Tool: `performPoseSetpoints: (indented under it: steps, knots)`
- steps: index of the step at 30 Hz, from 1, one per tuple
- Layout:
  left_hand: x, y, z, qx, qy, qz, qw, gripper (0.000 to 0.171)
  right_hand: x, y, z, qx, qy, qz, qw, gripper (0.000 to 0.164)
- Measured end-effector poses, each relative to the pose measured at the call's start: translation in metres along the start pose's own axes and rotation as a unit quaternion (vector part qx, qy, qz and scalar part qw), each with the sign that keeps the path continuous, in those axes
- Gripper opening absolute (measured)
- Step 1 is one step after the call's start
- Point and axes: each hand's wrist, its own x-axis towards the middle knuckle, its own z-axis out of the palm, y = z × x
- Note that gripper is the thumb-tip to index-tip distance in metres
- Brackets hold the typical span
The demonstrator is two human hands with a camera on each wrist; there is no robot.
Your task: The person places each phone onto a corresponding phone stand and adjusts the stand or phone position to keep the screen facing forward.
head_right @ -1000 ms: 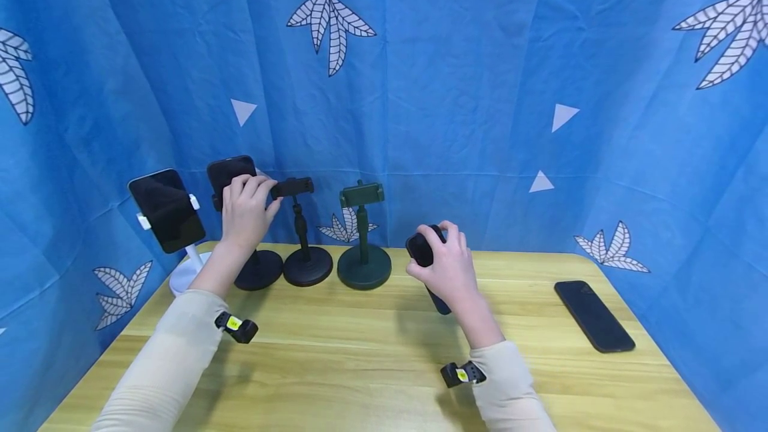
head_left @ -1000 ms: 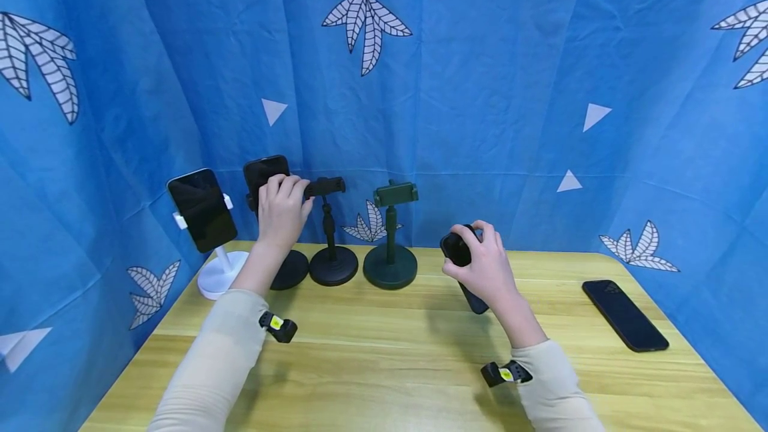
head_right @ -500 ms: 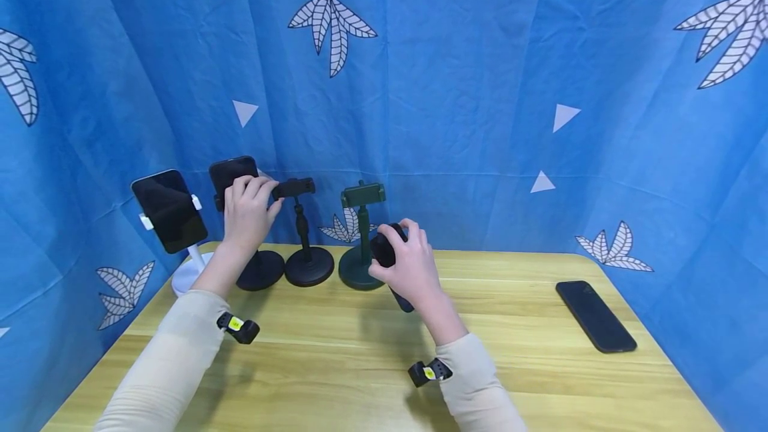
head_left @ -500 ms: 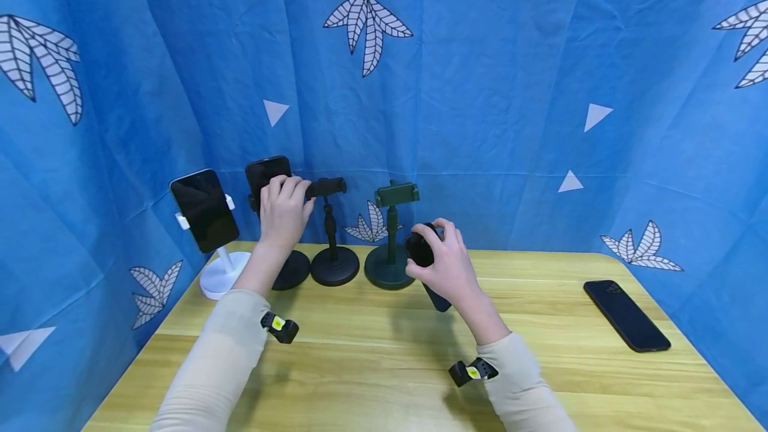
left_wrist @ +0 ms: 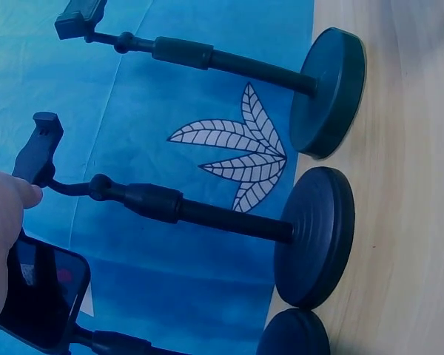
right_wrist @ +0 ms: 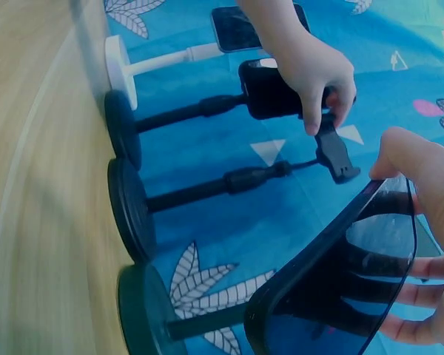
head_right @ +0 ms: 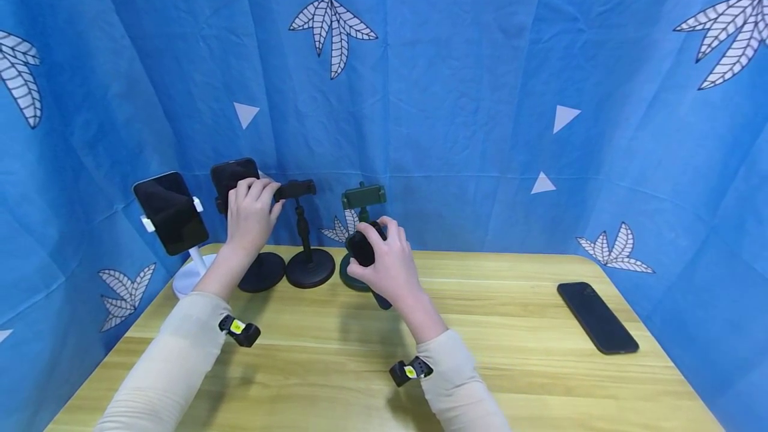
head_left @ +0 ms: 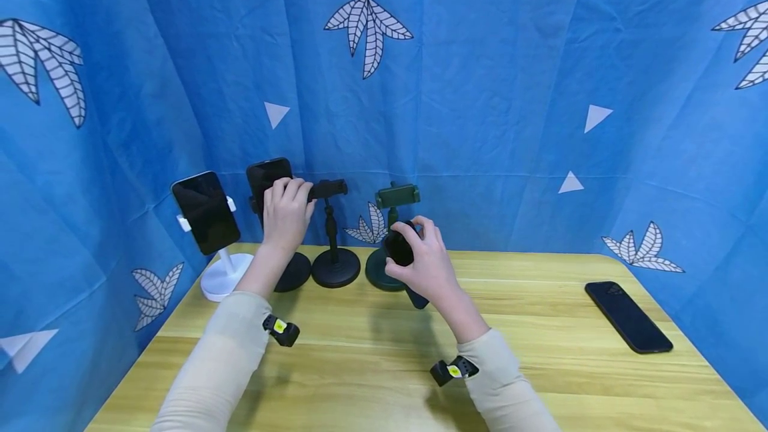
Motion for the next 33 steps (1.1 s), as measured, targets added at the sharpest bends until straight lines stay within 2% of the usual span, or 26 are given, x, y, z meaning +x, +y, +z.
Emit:
performPoseSetpoints:
  steps: [14, 23, 33]
  knots:
    - [0.001, -0.001, -0.001, 0.023, -0.010, 0.010, 0.9996, 0.033, 0.010, -0.014, 0.015, 0.023, 0.015, -0.035, 0.999, 0.052]
    - [0.002, -0.001, -0.001, 0.019, -0.020, 0.008, 0.9996, 0.031, 0.021, -0.026, 0.024, 0.052, 0.031, -0.062, 0.996, 0.052]
    - [0.001, -0.001, -0.001, 0.018, -0.009, 0.009, 0.9998, 0.031, 0.036, -0.037, 0.033, 0.075, 0.050, -0.097, 0.991, 0.051]
